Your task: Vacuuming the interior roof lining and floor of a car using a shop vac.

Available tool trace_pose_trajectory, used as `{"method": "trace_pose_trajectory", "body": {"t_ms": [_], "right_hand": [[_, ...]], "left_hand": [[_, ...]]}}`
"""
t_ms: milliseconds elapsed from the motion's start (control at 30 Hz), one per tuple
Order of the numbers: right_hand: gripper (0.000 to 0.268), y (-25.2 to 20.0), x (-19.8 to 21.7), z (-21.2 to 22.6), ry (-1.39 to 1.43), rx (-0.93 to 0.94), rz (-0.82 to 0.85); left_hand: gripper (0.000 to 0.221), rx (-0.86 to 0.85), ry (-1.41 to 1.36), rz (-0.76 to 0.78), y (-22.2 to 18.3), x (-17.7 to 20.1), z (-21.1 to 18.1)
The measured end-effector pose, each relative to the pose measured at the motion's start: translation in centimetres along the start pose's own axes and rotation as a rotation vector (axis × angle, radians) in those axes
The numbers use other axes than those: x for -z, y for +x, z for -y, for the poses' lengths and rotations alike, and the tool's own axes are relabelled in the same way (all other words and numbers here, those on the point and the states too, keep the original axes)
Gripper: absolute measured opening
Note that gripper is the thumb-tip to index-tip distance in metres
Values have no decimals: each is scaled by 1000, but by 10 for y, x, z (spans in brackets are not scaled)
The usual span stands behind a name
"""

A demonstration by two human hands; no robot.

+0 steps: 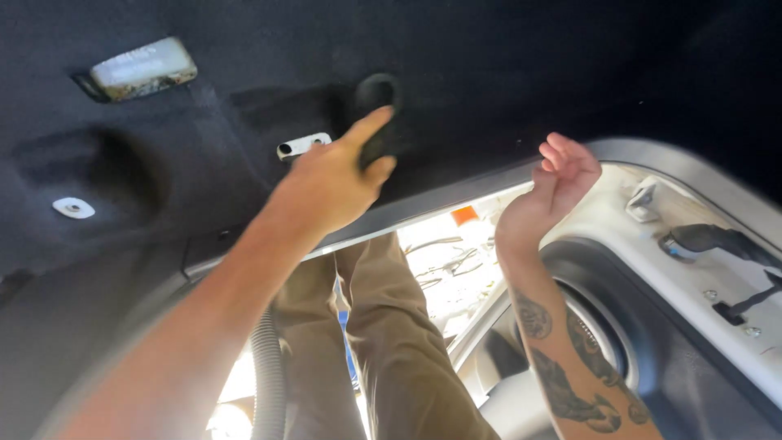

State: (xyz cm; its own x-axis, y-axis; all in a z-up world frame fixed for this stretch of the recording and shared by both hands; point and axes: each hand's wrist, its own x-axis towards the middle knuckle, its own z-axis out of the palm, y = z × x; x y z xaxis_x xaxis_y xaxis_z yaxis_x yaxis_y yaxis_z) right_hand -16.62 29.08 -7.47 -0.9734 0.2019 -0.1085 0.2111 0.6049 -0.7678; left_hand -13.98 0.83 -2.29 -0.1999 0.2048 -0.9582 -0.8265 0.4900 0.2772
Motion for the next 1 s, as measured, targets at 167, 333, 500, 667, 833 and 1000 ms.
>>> {"method": "trace_pose_trajectory", "body": {"t_ms": [167,333,500,667,833,1000], "right_hand": [[36,15,2,-4,81,157,193],[33,28,-14,-35,238,261,161],[33,24,-32,-19,4,292,71],[36,23,-28,-15,-18,233,132],[43,17,-26,-16,-13,279,127],[41,24,-33,-21,-21,260,112]], "left_hand": [[61,-355,-78,-248,98,-39,-71],[64,-170,17,-154,26,11,1],[65,-75,3,-114,31,9,-23],[60,-502,-32,-339,125,-39,-100],[65,-139,20,-185,28,11,-2],[68,-104,121,-231,48,10,-25]]}}
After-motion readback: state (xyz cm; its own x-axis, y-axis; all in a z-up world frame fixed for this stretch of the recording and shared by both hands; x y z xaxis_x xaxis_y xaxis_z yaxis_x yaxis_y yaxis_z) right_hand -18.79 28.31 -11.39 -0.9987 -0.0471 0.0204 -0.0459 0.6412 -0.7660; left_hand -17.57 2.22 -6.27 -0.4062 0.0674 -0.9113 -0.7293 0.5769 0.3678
